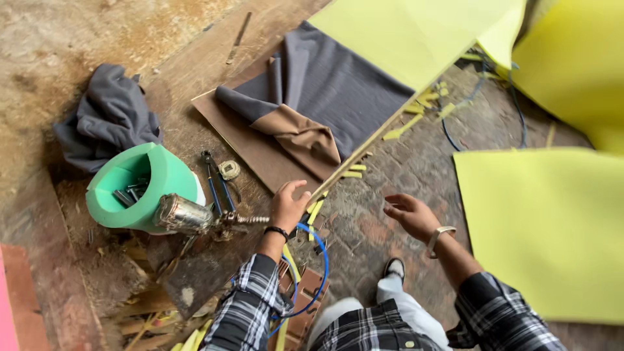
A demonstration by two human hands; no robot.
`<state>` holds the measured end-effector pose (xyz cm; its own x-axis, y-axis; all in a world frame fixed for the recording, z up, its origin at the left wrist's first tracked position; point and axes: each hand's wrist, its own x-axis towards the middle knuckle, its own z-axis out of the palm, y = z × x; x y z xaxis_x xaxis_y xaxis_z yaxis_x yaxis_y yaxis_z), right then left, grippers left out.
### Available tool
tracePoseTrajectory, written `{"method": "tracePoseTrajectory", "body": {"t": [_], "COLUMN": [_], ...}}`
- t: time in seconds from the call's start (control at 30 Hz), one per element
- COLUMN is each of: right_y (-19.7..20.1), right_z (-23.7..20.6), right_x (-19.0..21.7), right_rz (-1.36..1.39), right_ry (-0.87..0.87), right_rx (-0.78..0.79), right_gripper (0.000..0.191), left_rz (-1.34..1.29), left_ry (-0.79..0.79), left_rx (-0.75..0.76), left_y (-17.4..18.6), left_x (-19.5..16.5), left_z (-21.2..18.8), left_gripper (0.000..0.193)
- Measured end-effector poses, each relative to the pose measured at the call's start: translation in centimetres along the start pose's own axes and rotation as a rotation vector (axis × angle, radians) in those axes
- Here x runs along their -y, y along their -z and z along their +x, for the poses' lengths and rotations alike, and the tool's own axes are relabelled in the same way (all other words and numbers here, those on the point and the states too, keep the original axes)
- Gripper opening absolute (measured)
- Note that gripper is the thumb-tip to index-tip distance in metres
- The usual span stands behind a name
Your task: The person trims foam edges, applies adhesive with a spray gun, and wraps foam pieces with fabric. They handle yellow and pink foam sheets and brown and dark grey fabric, smoothing the fabric over the foam surfaces.
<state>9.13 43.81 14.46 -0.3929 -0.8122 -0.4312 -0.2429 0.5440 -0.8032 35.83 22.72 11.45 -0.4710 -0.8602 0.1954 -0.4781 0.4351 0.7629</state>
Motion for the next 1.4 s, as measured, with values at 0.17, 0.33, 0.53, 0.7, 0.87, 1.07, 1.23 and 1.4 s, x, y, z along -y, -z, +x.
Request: {"method": "tracePoseTrajectory", "body": {"t": [0.17,0.33,0.53,0.7,0.87,1.07,1.23,1.4], "right_y": [2.4,1.5,-2.3,-5.0,-6.4,-4.0,-2.9,-1.2], "right_z": [10.4,19.2,28.5,34.2,36.0,37.0,37.0,37.4], "right_x": [3.5,7.7,13.9,20.3,25.2,28.0,27.9,26.9], "right_rz": [0.007,0.014,0.061,-0.342,-0.615,-0.948,-0.393,-0.625], "right_ry": [0.069,0.062,0.149,0.327,1.001,0.6,1.124,0.947], "right_rx": [0.092,0.23,0.333,0.327,0.37,0.813,0.675,0.797], "right_gripper": [0.053,0.064,0.062,0.058,0.082,0.055,0.061,0.029], "left_rz": [0.009,0.086,0.365,0.605,0.404,0.253,0.214,0.247], "left_ry": [0.171,0.205,0.091,0.206,-0.118,-0.209,-0.295,-0.272], "left_rx": [-0.041,-0.091,-0.075,0.21,0.247,0.31,0.413,0.532], "left_y": [-0.8,-1.2,-1.5,-1.0,0.2,5.8,6.8,8.2], "left_x": [1.6,4.4,9.6,11.6,8.8,3.9,0.2,-1.5], "left_z": [6.2,14.0,26.2,29.2,27.5,28.0,30.0,31.8], "left_gripper": [0.036,0.043,0.071,0.075,0.013,0.022,0.038,0.04]}}
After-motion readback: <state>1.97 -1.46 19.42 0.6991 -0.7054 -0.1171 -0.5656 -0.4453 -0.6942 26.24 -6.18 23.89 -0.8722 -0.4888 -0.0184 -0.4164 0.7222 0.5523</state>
